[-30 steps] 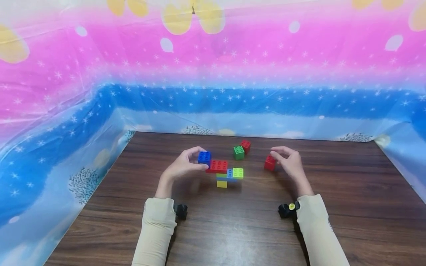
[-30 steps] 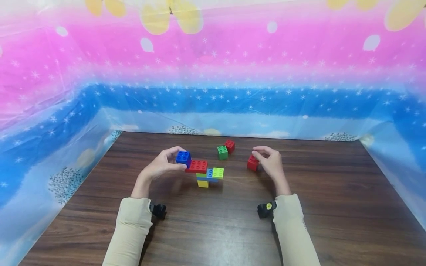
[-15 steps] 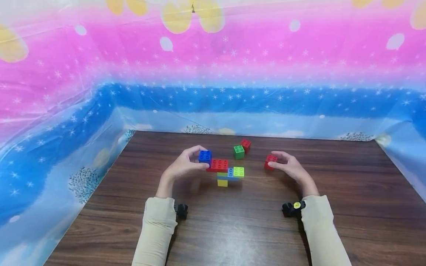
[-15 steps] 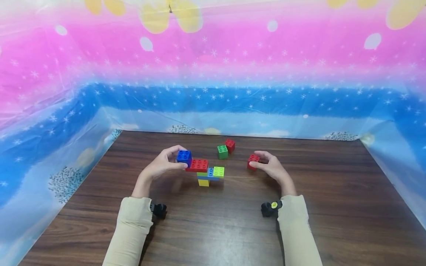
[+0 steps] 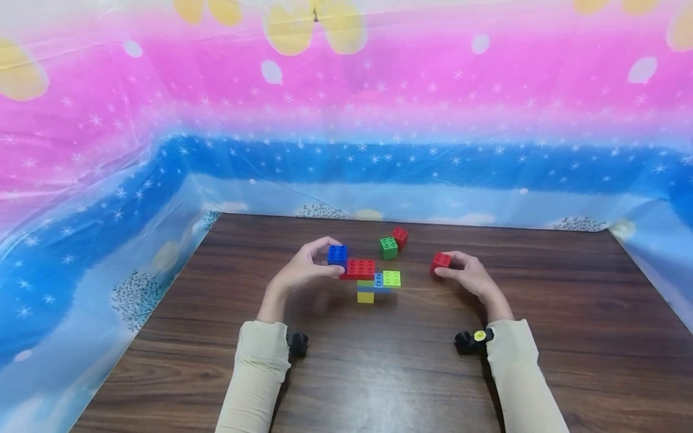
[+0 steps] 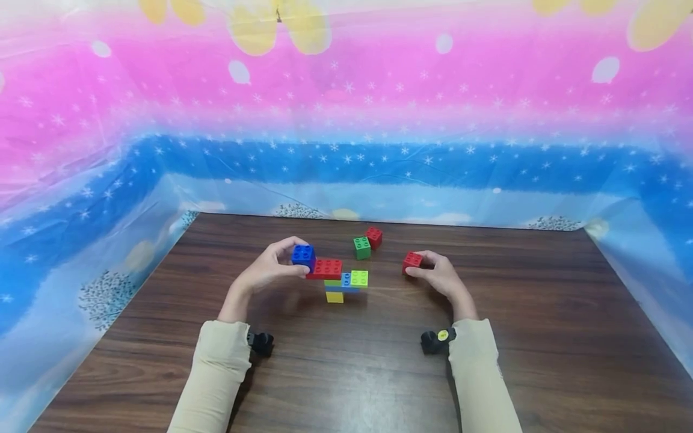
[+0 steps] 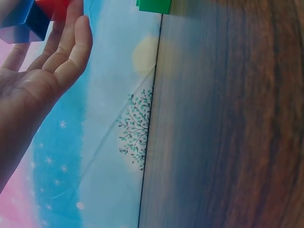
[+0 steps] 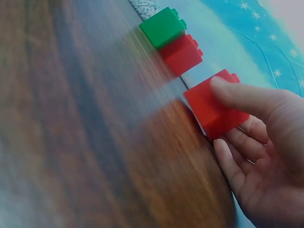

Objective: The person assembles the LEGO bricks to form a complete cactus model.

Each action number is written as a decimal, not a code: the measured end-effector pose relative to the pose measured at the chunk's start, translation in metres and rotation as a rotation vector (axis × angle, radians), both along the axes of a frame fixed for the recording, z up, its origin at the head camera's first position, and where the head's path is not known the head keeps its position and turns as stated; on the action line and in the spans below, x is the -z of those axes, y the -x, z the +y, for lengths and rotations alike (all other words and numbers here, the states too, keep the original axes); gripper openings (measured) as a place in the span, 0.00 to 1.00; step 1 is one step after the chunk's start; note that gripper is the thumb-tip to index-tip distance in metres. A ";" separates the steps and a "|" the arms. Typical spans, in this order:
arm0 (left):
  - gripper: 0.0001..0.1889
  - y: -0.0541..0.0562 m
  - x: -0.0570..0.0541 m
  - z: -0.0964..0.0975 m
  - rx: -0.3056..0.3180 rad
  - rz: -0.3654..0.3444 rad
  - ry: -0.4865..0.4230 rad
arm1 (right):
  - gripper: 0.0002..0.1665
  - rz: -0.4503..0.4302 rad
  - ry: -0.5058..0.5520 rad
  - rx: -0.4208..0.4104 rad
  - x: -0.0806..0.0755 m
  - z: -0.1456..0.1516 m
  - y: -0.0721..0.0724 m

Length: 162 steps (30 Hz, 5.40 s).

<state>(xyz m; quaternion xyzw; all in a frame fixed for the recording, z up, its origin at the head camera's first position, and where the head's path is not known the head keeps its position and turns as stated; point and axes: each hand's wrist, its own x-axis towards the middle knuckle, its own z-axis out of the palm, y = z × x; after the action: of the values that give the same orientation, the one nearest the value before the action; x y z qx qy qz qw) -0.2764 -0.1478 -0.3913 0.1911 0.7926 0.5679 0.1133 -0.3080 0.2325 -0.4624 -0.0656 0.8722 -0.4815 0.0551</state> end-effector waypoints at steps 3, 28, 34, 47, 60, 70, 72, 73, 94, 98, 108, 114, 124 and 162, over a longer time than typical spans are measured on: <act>0.19 0.000 -0.001 0.000 -0.006 -0.001 -0.004 | 0.35 0.007 0.031 0.016 -0.001 -0.001 0.002; 0.20 -0.001 0.001 0.001 -0.013 0.017 0.030 | 0.32 -0.002 0.242 -0.059 -0.045 -0.042 -0.018; 0.20 -0.001 0.001 0.001 -0.011 0.011 0.027 | 0.30 -0.015 0.167 -0.219 -0.052 -0.057 -0.028; 0.19 -0.001 0.001 0.000 -0.005 0.013 0.019 | 0.31 -0.087 0.192 -0.260 -0.051 -0.064 -0.030; 0.17 0.000 0.001 0.002 0.014 0.002 0.008 | 0.30 -0.069 0.198 -0.248 -0.047 -0.065 -0.033; 0.15 0.000 -0.002 0.003 0.029 0.018 -0.028 | 0.31 -0.038 0.194 -0.242 -0.045 -0.067 -0.036; 0.15 0.000 -0.001 0.003 0.035 0.016 -0.028 | 0.31 -0.049 0.198 -0.237 -0.044 -0.066 -0.036; 0.15 0.001 -0.001 0.003 0.038 0.016 -0.026 | 0.30 -0.051 0.203 -0.235 -0.044 -0.065 -0.036; 0.14 0.001 0.001 0.002 0.024 0.035 -0.018 | 0.28 -0.044 0.141 -0.254 -0.043 -0.076 -0.037; 0.14 0.001 0.001 0.002 0.003 0.027 -0.022 | 0.28 -0.039 0.132 -0.264 -0.043 -0.077 -0.035; 0.14 0.003 0.003 0.003 0.002 0.015 -0.040 | 0.30 -0.095 0.127 -0.228 -0.046 -0.077 -0.034; 0.13 0.004 0.003 0.003 0.003 0.028 -0.044 | 0.29 -0.091 0.117 -0.236 -0.049 -0.079 -0.035; 0.13 0.004 0.005 0.004 0.002 0.041 -0.021 | 0.33 -0.093 0.095 -0.253 -0.046 -0.076 -0.035; 0.16 0.001 0.004 0.005 -0.015 -0.015 -0.047 | 0.25 0.025 0.204 -0.090 -0.021 -0.061 -0.012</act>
<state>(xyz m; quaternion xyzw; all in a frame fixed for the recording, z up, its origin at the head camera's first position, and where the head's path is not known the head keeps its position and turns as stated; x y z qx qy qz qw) -0.2778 -0.1429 -0.3955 0.1837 0.7796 0.5885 0.1103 -0.2960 0.1712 -0.4416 -0.1161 0.8156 -0.5638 0.0587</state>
